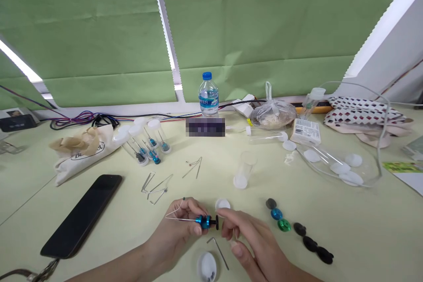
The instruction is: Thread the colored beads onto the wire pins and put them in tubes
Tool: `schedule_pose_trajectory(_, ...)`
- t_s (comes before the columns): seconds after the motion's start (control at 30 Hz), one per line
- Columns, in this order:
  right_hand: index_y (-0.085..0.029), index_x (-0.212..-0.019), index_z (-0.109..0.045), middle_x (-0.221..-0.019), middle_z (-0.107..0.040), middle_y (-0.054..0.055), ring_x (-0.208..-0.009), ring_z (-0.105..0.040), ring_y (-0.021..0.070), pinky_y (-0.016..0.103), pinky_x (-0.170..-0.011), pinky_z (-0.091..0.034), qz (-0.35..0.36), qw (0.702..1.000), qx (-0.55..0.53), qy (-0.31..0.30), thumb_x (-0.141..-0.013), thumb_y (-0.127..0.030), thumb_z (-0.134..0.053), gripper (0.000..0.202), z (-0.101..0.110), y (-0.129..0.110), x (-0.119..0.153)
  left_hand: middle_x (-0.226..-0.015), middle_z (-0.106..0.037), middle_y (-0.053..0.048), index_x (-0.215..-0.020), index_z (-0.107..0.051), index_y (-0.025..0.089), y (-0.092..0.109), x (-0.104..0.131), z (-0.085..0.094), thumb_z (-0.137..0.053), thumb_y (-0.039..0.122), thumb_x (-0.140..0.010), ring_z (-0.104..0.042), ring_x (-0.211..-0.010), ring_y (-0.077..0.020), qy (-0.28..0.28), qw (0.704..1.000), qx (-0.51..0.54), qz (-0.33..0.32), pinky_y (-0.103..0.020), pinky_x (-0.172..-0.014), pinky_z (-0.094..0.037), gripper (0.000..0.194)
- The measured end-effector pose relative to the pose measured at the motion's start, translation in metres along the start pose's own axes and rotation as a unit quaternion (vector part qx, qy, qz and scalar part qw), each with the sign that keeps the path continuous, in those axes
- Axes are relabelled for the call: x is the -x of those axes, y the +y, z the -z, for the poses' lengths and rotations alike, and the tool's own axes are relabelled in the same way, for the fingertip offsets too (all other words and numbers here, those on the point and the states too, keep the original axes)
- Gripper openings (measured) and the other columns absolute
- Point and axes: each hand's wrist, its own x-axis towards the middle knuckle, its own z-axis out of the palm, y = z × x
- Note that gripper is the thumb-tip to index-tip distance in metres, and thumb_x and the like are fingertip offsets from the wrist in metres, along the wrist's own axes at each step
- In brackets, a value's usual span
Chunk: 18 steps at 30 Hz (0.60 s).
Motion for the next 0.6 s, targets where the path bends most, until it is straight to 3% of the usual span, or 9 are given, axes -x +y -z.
schedule_pose_trajectory(0.6,-0.027,-0.132,-0.046,-0.086,-0.069,0.004,-0.075,-0.068,0.0171,0.027,-0.069,-0.056,-0.003,1.0,-0.015,0.007,-0.1,-0.042,-0.031,0.038,-0.0028,0.0017,0.0001,-0.074,-0.069,-0.002,-0.068,-0.068,0.015,-0.0024,-0.0007,0.0019,-0.083,0.005,-0.053,-0.064,-0.072,-0.0154,0.005,1.0,-0.01,-0.001,-0.027,-0.069,-0.046,0.024)
